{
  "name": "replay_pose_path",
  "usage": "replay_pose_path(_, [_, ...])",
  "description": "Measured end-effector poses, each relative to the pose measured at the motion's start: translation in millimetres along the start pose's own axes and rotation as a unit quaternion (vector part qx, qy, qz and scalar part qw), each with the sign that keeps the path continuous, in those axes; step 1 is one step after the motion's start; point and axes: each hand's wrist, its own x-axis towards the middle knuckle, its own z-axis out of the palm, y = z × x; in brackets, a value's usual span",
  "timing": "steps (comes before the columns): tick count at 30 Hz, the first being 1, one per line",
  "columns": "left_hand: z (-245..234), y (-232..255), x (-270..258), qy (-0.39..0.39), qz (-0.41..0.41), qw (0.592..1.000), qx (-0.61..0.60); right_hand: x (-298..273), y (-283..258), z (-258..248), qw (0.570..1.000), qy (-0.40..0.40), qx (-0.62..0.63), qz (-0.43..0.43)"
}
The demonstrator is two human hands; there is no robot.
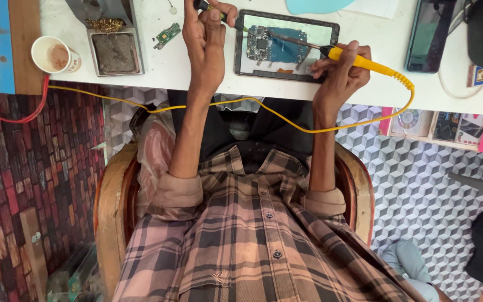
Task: The person uses a soldering iron and a small screwdriver to work on a circuit board placed on a tablet screen. They repeatedly apply the soldering iron to different points on the board while holding the screwdriver in the other hand.
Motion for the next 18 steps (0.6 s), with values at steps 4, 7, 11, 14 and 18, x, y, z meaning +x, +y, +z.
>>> replay_pose_path(4, [-2, -3, 0, 0.001, -0.002, 1.0, 0.005, 1, 1, 0, 1.0, 0.006, 0.002, 0.011])
replay_pose_path(7, [-3, -3, -1, 0.001, 0.001, 1.0, 0.001, 2, 2, -1, 0.999, 0.026, 0.008, 0.022])
replay_pose_path(11, [-4, 0, -2, 0.003, -0.025, 1.0, 0.003, 3, 4, -4, 0.998, 0.049, 0.022, 0.031])
replay_pose_path(14, [-3, 4, 0, 0.001, -0.028, 1.0, 0.012, 3, 6, -5, 0.999, 0.04, 0.02, 0.022])
replay_pose_path(18, [-1, 11, 1, -0.001, -0.019, 1.0, 0.006, -1, 7, -5, 0.999, 0.026, 0.014, 0.016])
